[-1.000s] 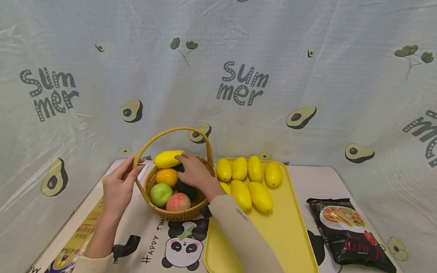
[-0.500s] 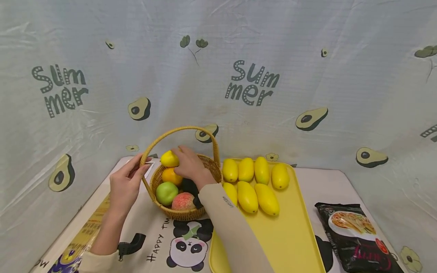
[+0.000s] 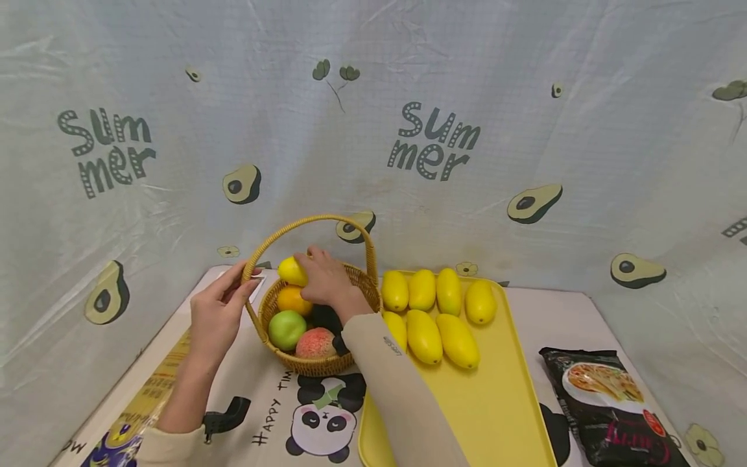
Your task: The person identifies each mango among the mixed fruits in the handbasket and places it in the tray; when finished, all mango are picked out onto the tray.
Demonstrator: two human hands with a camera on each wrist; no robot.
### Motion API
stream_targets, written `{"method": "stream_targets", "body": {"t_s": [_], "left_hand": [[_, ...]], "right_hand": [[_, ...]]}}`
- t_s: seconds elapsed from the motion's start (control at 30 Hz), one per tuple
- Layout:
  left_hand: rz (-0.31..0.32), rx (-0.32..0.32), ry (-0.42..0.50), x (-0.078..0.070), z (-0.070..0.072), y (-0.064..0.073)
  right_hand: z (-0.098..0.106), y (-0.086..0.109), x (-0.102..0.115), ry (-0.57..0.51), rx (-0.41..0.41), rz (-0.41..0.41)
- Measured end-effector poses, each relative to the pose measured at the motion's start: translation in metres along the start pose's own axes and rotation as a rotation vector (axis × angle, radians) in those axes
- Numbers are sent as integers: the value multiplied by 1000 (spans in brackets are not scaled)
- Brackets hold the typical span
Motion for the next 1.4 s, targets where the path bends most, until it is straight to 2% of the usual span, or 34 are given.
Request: {"method": "stream_targets", "body": {"t_s": [0.13,0.37,0.47,0.7,0.9,1.07,1.4], "left_hand": [[0,-8,2,1,-1,1],[13,-7,-3,2,-2,0],[13,-6,1,1,-3,-1],[10,-4,17,2,-4,-2],[7,-4,16,1,-5,-4],[7,2,20,0,-7,-5],[-7,-8,8,-1,-4,-3]], "right_hand": [[-4,5,-6,27,26,-30],[-15,12,-19,-210,40,-74],[-16,11,-21,-248,31,-69],[-14,9,-23,-208,21,-68],[-17,10,-24,-287,61,-79],[-19,18,-28,-264,66,-86],[-12,35,-32,-264,51,-102]]}}
Point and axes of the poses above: each hand's wrist, its own y-axis away from the middle knuckle, its own z-axis out of the back of the hand, x = y × z, the point moved 9 cm from there along -y, towards the middle knuckle, and after that the axes turned 15 degrees about y, right-handed, at the moved point
